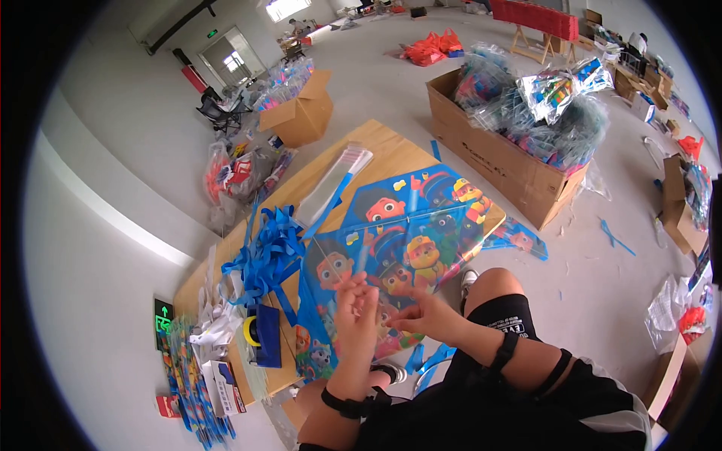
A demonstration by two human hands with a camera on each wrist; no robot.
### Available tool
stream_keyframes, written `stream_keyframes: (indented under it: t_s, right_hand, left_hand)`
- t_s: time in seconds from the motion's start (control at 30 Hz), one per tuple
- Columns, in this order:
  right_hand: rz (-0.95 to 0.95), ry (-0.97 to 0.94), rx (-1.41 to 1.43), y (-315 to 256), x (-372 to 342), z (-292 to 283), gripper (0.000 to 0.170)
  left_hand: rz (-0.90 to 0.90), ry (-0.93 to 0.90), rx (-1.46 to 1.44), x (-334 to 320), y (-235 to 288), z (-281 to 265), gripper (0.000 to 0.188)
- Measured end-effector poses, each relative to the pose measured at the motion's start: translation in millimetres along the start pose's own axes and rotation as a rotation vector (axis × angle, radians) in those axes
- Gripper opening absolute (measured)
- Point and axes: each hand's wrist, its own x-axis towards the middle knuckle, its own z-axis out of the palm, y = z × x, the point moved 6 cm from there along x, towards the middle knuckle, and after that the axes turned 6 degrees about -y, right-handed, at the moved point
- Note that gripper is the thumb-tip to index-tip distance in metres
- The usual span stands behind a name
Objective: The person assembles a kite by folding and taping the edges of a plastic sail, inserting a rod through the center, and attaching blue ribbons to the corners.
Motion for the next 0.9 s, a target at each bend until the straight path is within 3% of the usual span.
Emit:
stream_keyframes:
  t_s: [0.13, 0.2, 0.23, 0.3, 0.43, 0.5, 0.63, 0.7, 0.73, 0.8, 0.83, 0.9]
  right_hand:
    - [0.106, -0.025, -0.034, 33.2, 28.6, -24.8, 0.066]
    - [0.028, 0.049, -0.148, 40.5, 48.1, -44.4, 0.072]
    - [0.028, 0.045, -0.143, 37.6, 53.8, -47.1, 0.072]
    - [-0.187, -0.007, -0.215, 17.4, 67.0, -51.5, 0.065]
    - [-0.227, 0.034, -0.133, 21.6, 109.6, -71.7, 0.056]
    - [-0.019, -0.035, 0.058, 36.8, 129.1, -80.6, 0.043]
    - [0.082, 0.012, 0.077, 64.0, 148.3, -100.0, 0.034]
    - [0.114, -0.152, -0.061, 75.5, 151.6, -103.3, 0.027]
    - [0.122, -0.142, -0.043, 77.0, 152.3, -105.9, 0.027]
    - [-0.159, 0.289, -0.496, 44.2, 145.1, -128.9, 0.034]
    - [-0.143, 0.296, -0.487, 36.2, 147.0, -132.8, 0.034]
    - [-0.185, 0.589, -0.121, 21.3, 146.2, -162.7, 0.039]
  left_hand:
    - [0.08, -0.078, 0.228, 38.2, 20.0, -8.9, 0.02]
    - [-0.097, -0.188, 0.135, 57.3, 14.2, -6.4, 0.022]
    - [-0.1, -0.186, 0.14, 66.3, 13.1, -8.0, 0.022]
    - [-0.242, -0.234, 0.157, 83.3, -1.6, -7.1, 0.023]
    - [-0.385, -0.25, 0.037, 119.4, -41.6, -2.0, 0.026]
    - [-0.404, -0.299, 0.015, 136.2, -56.8, 7.1, 0.034]
    - [-0.38, -0.323, 0.135, 181.9, -102.4, 23.7, 0.035]
    - [-0.373, -0.305, 0.234, 203.9, -132.5, 29.9, 0.035]
    - [-0.391, -0.316, 0.239, 211.9, -139.9, 34.8, 0.035]
    - [-0.341, -0.341, 0.205, 227.9, -146.1, 48.9, 0.036]
    - [-0.357, -0.351, 0.204, 231.9, -148.7, 53.3, 0.036]
    - [-0.399, -0.369, 0.063, 237.1, -147.6, 60.2, 0.034]
